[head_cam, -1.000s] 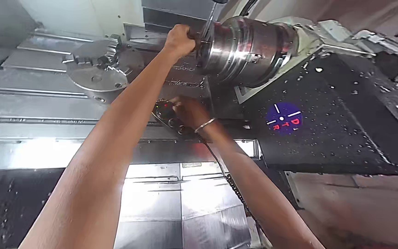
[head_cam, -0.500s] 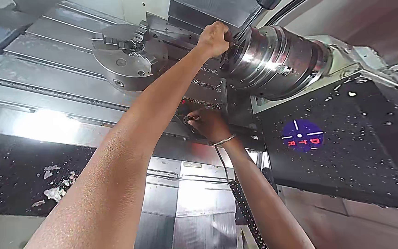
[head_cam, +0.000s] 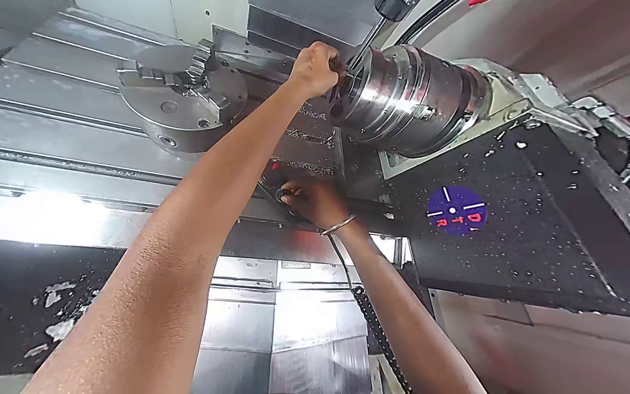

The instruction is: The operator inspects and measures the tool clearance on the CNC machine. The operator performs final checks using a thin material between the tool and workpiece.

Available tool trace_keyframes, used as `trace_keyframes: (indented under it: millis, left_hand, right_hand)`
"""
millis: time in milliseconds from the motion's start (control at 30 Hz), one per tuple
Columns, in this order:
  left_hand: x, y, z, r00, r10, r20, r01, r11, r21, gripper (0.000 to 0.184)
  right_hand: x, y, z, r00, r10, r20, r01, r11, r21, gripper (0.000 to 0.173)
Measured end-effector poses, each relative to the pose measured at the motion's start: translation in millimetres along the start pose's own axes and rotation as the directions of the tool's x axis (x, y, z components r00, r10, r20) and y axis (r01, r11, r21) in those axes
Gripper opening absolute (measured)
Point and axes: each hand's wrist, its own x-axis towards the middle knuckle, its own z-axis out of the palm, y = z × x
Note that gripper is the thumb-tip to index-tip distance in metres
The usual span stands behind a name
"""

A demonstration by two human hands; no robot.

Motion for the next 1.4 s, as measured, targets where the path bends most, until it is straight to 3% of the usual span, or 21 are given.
trace_keyframes:
  millis: [333, 733, 933, 1033, 1133, 1200, 1300, 1400]
  left_hand:
    - [0.3, 5.7, -5.5, 0.999, 0.003, 0.031, -0.006, 0.994, 0.106, 0.022]
    - [0.4, -0.5, -1.7, 0.998, 0.041, 0.045, -0.045, 0.993, 0.109, 0.024]
    - [-21.6, -6.7, -12.4, 0.992, 0.115, -0.052, -0.110, 0.990, 0.085, 0.046]
    - [-84.1, -11.6, -26.2, 0.964, 0.153, -0.216, -0.149, 0.988, 0.034, 0.039]
    - [-201.9, -18.4, -25.2, 0.924, 0.105, -0.368, -0.136, 0.989, -0.059, 0.029]
    - [-296.9, -33.0, -3.5, 0.901, 0.011, -0.434, -0.073, 0.989, -0.126, 0.028]
    - [-442.2, -45.1, 51.6, 0.872, -0.236, -0.429, 0.166, 0.967, -0.193, 0.029]
    - [-575.9, -25.7, 99.4, 0.827, -0.502, -0.253, 0.442, 0.859, -0.260, 0.028]
  right_hand:
    - [-0.3, -1.8, -0.2, 1.000, -0.007, 0.025, 0.008, 0.999, -0.033, 0.032]
    - [-7.0, -0.7, -2.1, 0.998, 0.021, 0.055, -0.022, 1.000, 0.014, 0.038]
    - [-9.2, -6.4, 9.3, 0.998, 0.016, -0.063, -0.021, 0.996, -0.084, 0.034]
    - [-11.3, -11.1, 22.6, 0.974, -0.050, -0.221, 0.011, 0.985, -0.173, 0.030]
    - [-13.1, -11.6, 31.6, 0.950, -0.097, -0.298, 0.032, 0.976, -0.215, 0.026]
    - [-13.9, -10.5, 32.9, 0.948, -0.106, -0.299, 0.043, 0.977, -0.211, 0.026]
    - [-12.3, -11.8, 30.9, 0.964, -0.073, -0.257, 0.021, 0.980, -0.199, 0.027]
    - [-11.8, -12.9, 31.9, 0.966, -0.069, -0.249, 0.015, 0.977, -0.213, 0.027]
